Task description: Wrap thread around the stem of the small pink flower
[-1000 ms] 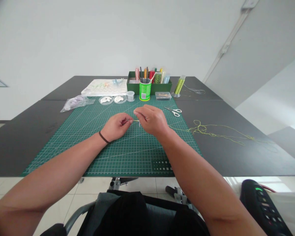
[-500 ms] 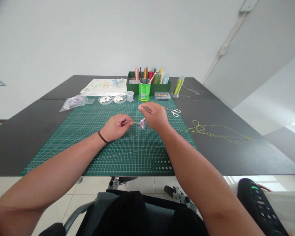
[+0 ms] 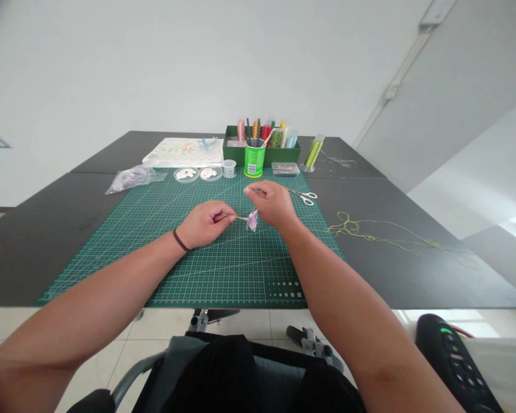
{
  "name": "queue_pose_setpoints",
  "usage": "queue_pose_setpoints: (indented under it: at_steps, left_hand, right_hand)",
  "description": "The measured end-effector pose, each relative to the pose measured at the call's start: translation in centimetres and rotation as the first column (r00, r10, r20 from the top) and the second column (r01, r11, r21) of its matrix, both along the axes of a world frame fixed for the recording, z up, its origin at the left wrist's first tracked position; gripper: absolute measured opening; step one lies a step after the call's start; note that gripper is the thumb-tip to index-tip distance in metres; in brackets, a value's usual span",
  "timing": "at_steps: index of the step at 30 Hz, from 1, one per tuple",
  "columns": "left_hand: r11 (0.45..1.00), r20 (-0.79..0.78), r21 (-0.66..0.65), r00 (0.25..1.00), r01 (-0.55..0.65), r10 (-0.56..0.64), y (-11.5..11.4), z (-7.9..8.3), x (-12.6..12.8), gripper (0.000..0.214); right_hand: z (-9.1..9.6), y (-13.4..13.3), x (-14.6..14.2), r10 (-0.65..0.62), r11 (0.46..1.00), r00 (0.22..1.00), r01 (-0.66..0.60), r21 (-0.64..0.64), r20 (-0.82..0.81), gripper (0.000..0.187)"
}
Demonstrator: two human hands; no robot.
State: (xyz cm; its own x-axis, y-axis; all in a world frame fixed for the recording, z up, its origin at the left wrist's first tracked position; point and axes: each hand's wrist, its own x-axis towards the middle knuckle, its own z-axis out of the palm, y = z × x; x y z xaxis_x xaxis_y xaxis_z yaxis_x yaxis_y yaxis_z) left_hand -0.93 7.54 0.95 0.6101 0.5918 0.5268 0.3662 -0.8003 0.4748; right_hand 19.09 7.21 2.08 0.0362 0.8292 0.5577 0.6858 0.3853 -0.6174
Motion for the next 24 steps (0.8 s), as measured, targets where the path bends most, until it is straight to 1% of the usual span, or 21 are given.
queue_pose_setpoints:
  at_steps: [7, 11, 17, 24]
  left_hand:
    - [1.000, 0.011, 0.009, 1.000, -0.004, 0.004, -0.1, 0.1, 0.0, 0.013]
    - [1.000, 0.031, 0.017, 0.999, -0.010, 0.009, -0.1, 0.1, -0.1, 0.013]
    - [0.999, 0.059, 0.020, 0.997, -0.042, 0.041, -0.2, 0.3, -0.1, 0.015]
    - [0.990, 0.137, 0.060, 0.983, -0.129, 0.119, -0.3, 0.3, -0.2, 0.015]
  right_hand:
    - [-0.7, 0.5, 0.1, 0.037, 0.992, 0.999, -0.040, -0.121, -0.030, 0.024]
    - [-0.9, 0.6, 0.2, 0.058, 0.984, 0.997, -0.065, -0.164, -0.052, 0.026]
    - [-1.1, 0.7, -0.1, 0.108, 0.950, 0.988, -0.135, -0.281, -0.109, 0.028]
    - [-1.3, 0.5, -0.5, 0.256, 0.926, 0.960, -0.277, -0.256, -0.112, 0.032]
